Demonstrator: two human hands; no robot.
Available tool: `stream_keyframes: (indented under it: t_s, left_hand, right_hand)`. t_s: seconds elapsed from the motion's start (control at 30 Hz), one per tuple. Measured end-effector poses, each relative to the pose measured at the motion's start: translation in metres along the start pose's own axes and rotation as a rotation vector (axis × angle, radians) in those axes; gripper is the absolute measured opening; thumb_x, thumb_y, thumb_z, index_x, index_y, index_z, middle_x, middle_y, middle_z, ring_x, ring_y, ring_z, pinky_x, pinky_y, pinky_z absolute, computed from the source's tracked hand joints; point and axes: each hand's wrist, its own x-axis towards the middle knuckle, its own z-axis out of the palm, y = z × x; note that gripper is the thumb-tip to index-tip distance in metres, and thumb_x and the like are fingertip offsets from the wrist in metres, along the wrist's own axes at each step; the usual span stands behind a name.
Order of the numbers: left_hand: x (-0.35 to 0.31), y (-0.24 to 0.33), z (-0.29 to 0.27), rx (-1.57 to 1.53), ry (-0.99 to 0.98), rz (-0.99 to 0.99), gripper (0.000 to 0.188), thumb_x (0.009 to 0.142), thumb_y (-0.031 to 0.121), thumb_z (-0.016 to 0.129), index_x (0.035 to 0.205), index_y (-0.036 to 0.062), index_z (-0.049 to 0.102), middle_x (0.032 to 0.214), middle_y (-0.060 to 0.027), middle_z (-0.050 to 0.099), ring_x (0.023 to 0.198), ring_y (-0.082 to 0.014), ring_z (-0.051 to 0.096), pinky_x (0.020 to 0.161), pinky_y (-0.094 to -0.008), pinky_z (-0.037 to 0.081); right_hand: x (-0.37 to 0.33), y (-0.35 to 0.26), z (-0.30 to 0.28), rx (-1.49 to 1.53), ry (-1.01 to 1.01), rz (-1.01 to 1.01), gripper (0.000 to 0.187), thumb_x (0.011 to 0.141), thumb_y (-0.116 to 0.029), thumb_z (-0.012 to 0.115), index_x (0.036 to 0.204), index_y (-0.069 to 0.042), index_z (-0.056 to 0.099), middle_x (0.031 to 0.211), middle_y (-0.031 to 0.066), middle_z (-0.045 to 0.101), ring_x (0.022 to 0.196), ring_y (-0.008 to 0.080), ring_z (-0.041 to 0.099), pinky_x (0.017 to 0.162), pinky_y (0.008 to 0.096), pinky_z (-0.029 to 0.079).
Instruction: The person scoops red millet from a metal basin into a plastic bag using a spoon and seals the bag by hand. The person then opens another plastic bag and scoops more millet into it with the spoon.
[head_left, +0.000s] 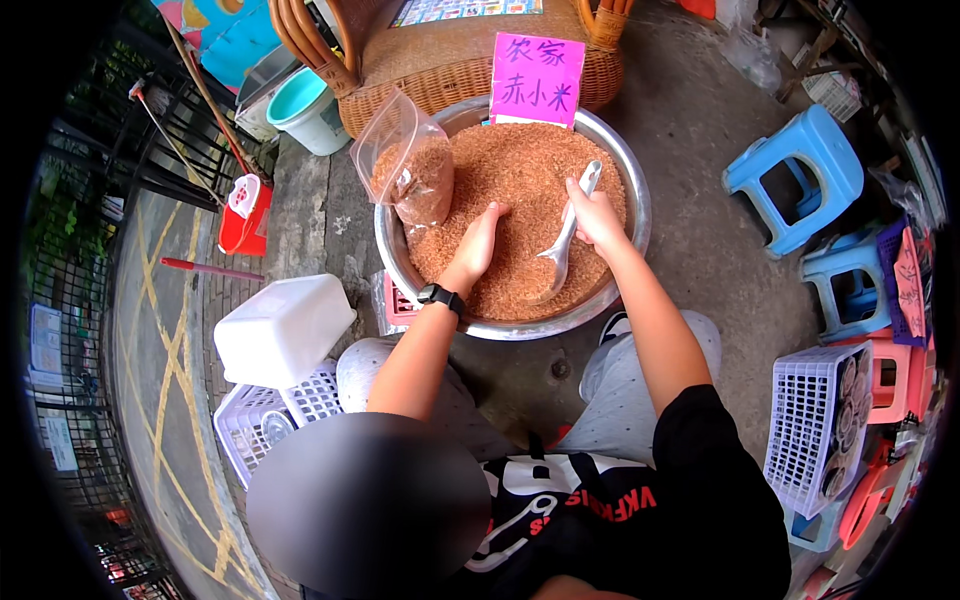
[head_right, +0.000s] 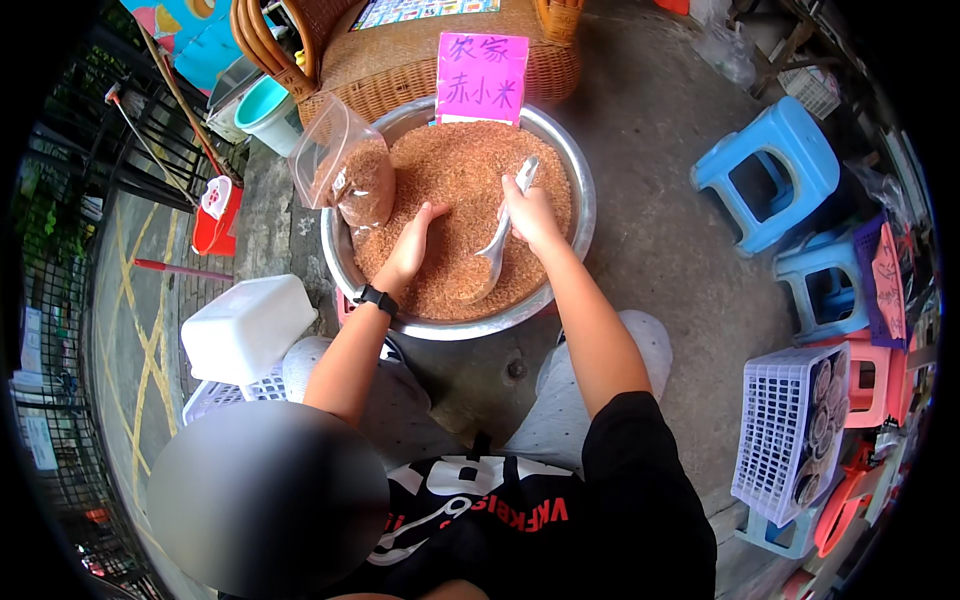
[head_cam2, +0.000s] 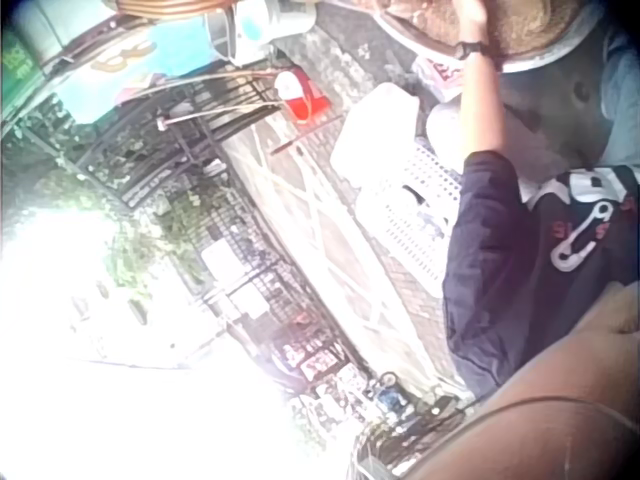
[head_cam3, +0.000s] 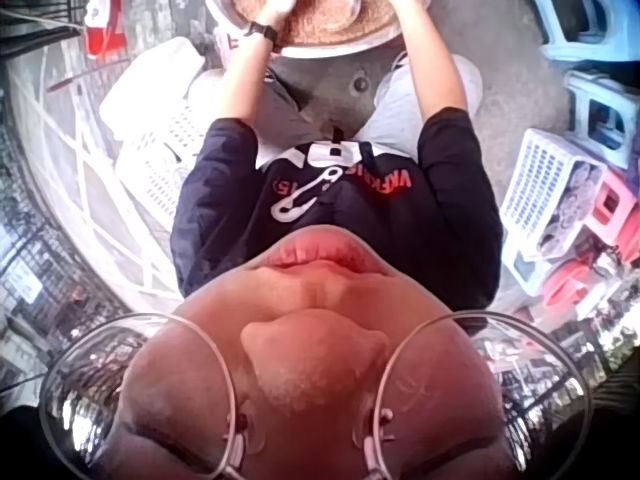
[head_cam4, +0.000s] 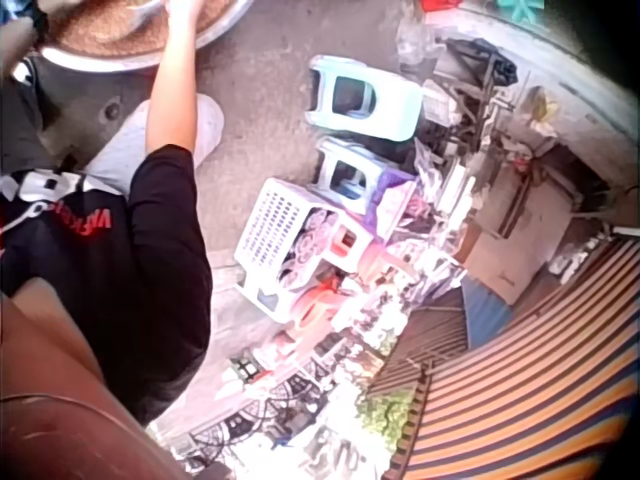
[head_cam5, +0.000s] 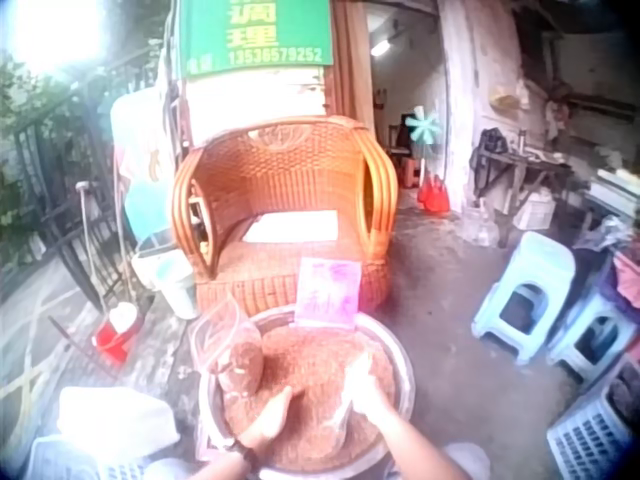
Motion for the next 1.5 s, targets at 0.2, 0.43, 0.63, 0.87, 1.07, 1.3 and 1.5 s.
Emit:
stream_keyframes:
  t_s: [0.2, 0.43, 0.63, 0.87, 1.07, 1.3, 1.5]
  left_hand:
    - [0.005, -0.019, -0.004, -0.135, -0.002, -0.015, 0.058, 0.093, 0.04, 0.024, 0.118, -0.0075, 0.048, 0.125, -0.0182, 0.047, 0.119, -0.0248, 0.039, 0.102, -0.0304, 0.023]
    - [-0.005, -0.008, 0.007, -0.287, -0.08, -0.028, 0.057, 0.093, 0.04, 0.024, 0.117, -0.007, 0.048, 0.122, -0.0168, 0.049, 0.116, -0.0231, 0.042, 0.101, -0.0313, 0.025]
    - [-0.007, -0.005, 0.009, -0.309, -0.152, 0.051, 0.055, 0.094, 0.038, 0.025, 0.116, -0.0077, 0.049, 0.118, -0.0165, 0.052, 0.114, -0.0234, 0.045, 0.101, -0.0319, 0.027]
    - [-0.01, 0.029, -0.006, -0.156, 0.114, 0.361, 0.045, 0.091, 0.029, 0.033, 0.106, -0.0064, 0.056, 0.107, -0.0146, 0.059, 0.104, -0.0226, 0.052, 0.095, -0.0329, 0.033]
    - [0.006, -0.006, -0.029, -0.239, 0.208, 0.127, 0.047, 0.092, 0.031, 0.032, 0.111, -0.0066, 0.053, 0.113, -0.0162, 0.055, 0.108, -0.0231, 0.049, 0.097, -0.0333, 0.032]
    - [0.009, -0.022, -0.014, -0.071, 0.071, -0.017, 0.053, 0.093, 0.036, 0.029, 0.114, -0.0076, 0.05, 0.122, -0.0179, 0.049, 0.117, -0.0237, 0.042, 0.101, -0.0302, 0.025]
    - [0.01, -0.023, -0.005, -0.016, 0.028, 0.013, 0.053, 0.092, 0.035, 0.028, 0.115, -0.0071, 0.049, 0.125, -0.0183, 0.046, 0.121, -0.0255, 0.038, 0.103, -0.0304, 0.022]
  right_hand:
    - [0.007, 0.007, 0.007, -0.126, 0.114, 0.009, 0.056, 0.089, -0.039, 0.041, 0.052, 0.0, 0.056, 0.045, 0.008, 0.051, 0.035, 0.017, 0.047, 0.039, 0.0308, 0.038]
    - [0.01, 0.016, 0.018, -0.213, 0.324, -0.11, 0.06, 0.089, -0.044, 0.038, 0.053, -0.001, 0.059, 0.05, 0.0111, 0.056, 0.048, 0.0235, 0.056, 0.056, 0.0352, 0.045]
    - [0.0, 0.02, 0.028, 0.093, 0.292, -0.125, 0.058, 0.091, -0.043, 0.036, 0.057, -0.001, 0.056, 0.046, 0.0064, 0.05, 0.04, 0.0161, 0.05, 0.042, 0.0299, 0.04]
    - [0.001, 0.012, 0.016, 0.383, 0.242, -0.168, 0.053, 0.092, -0.044, 0.034, 0.063, -0.003, 0.051, 0.046, 0.0015, 0.043, 0.034, 0.0083, 0.037, 0.032, 0.0223, 0.026]
    - [0.006, 0.004, 0.003, 0.448, 0.112, -0.117, 0.052, 0.092, -0.043, 0.036, 0.061, -0.004, 0.049, 0.046, -0.0004, 0.038, 0.033, 0.0066, 0.032, 0.031, 0.0211, 0.022]
    - [0.002, 0.007, -0.01, 0.255, -0.118, 0.085, 0.05, 0.09, -0.041, 0.041, 0.062, -0.001, 0.051, 0.043, -0.0017, 0.034, 0.031, 0.0065, 0.029, 0.03, 0.0217, 0.019]
    - [-0.007, 0.017, -0.012, 0.175, -0.135, 0.183, 0.049, 0.09, -0.04, 0.041, 0.061, -0.001, 0.05, 0.043, -0.0015, 0.032, 0.029, 0.0067, 0.026, 0.029, 0.0223, 0.017]
